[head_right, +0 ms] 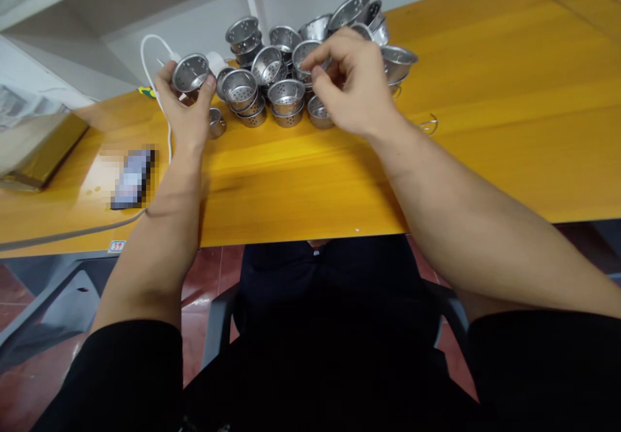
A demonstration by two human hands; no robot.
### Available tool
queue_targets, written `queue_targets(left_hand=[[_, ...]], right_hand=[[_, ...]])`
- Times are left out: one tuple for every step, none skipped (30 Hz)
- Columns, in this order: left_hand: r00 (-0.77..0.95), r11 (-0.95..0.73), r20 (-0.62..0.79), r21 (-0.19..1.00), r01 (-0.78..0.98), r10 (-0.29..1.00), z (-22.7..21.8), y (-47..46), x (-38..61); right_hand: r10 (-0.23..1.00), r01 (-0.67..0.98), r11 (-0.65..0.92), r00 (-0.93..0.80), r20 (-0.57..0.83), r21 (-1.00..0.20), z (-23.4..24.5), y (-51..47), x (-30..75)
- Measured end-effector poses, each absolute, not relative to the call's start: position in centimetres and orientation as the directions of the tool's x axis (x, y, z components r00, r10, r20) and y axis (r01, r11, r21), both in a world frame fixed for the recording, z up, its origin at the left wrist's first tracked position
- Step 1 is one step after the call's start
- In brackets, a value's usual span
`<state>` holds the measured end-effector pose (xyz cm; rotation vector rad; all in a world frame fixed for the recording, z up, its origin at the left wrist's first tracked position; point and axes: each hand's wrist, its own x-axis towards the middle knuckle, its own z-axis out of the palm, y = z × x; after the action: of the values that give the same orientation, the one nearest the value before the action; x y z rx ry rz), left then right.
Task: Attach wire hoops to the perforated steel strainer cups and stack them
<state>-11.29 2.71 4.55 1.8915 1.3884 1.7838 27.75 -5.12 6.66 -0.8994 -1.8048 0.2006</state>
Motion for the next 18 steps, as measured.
queue_targets(left_hand=[[-0.162, -0.556, 0.700, 0.667, 0.496, 0.695, 4.6, 2.5, -11.0], [-0.146, -0.578, 0.727, 0.637, 0.510, 0.671, 4.6, 2.3, -10.6], [-0.127, -0.603, 0.753, 0.605, 0.520, 0.646, 4.6, 2.2, -10.2], [-0.111, -0.627, 0.777, 0.575, 0.525, 0.620, 4.6, 2.1, -9.7], [-0.101, -0.648, 0.797, 0.550, 0.527, 0.595, 4.6, 2.1, -9.3], [-0.089, -0.657, 0.809, 0.532, 0.534, 0.582, 4.6, 2.1, -8.8], [-0.067, -0.655, 0.807, 0.521, 0.547, 0.586, 4.7, 2.1, -8.3], [-0.046, -0.646, 0.797, 0.521, 0.559, 0.603, 4.8, 2.0, -7.9], [-0.029, -0.634, 0.781, 0.528, 0.565, 0.624, 4.9, 1.9, -7.4], [-0.020, -0.624, 0.761, 0.547, 0.558, 0.649, 5.0, 1.6, -7.0], [-0.012, -0.609, 0.734, 0.572, 0.549, 0.679, 5.2, 1.3, -6.6], [-0.010, -0.593, 0.708, 0.599, 0.538, 0.706, 5.4, 0.9, -6.3], [-0.015, -0.575, 0.684, 0.623, 0.530, 0.729, 5.5, 0.6, -6.0], [-0.019, -0.556, 0.664, 0.642, 0.529, 0.748, 5.6, 0.3, -5.8], [-0.020, -0.539, 0.646, 0.653, 0.532, 0.763, 5.7, 0.2, -5.7], [-0.019, -0.530, 0.637, 0.657, 0.535, 0.771, 5.8, 0.1, -5.6], [-0.017, -0.527, 0.635, 0.656, 0.539, 0.772, 5.8, 0.0, -5.5], [-0.015, -0.525, 0.635, 0.653, 0.546, 0.773, 5.8, 0.0, -5.5]], right_hand=[[0.667, 0.488, 0.694, -0.156, 0.729, -0.530, 6.8, -5.3, 27.7], [0.674, 0.497, 0.685, -0.156, 0.722, -0.532, 6.8, -5.4, 27.7], [0.682, 0.508, 0.676, -0.157, 0.714, -0.535, 6.9, -5.4, 27.6], [0.693, 0.518, 0.665, -0.156, 0.704, -0.539, 7.0, -5.5, 27.5], [0.705, 0.527, 0.652, -0.156, 0.692, -0.545, 7.0, -5.6, 27.4], [0.720, 0.536, 0.637, -0.156, 0.677, -0.554, 7.1, -5.7, 27.3], [0.734, 0.543, 0.622, -0.153, 0.661, -0.565, 7.1, -5.8, 27.2], [0.746, 0.546, 0.610, -0.151, 0.648, -0.575, 7.2, -5.9, 27.1], [0.754, 0.545, 0.603, -0.151, 0.639, -0.583, 7.4, -6.1, 27.0], [0.760, 0.542, 0.599, -0.151, 0.632, -0.589, 7.5, -6.2, 26.9], [0.765, 0.543, 0.594, -0.151, 0.626, -0.594, 7.7, -6.4, 26.9], [0.772, 0.547, 0.585, -0.148, 0.619, -0.598, 7.8, -6.6, 26.8], [0.782, 0.557, 0.571, -0.146, 0.606, -0.603, 8.0, -6.8, 26.8], [0.794, 0.570, 0.554, -0.142, 0.591, -0.607, 8.2, -7.0, 26.7], [0.805, 0.582, 0.537, -0.138, 0.577, -0.610, 8.3, -7.1, 26.7], [0.810, 0.588, 0.529, -0.138, 0.569, -0.611, 8.4, -7.2, 26.7], [0.808, 0.585, 0.533, -0.139, 0.572, -0.611, 8.5, -7.3, 26.7], [0.801, 0.575, 0.546, -0.146, 0.580, -0.609, 8.5, -7.3, 26.7]])
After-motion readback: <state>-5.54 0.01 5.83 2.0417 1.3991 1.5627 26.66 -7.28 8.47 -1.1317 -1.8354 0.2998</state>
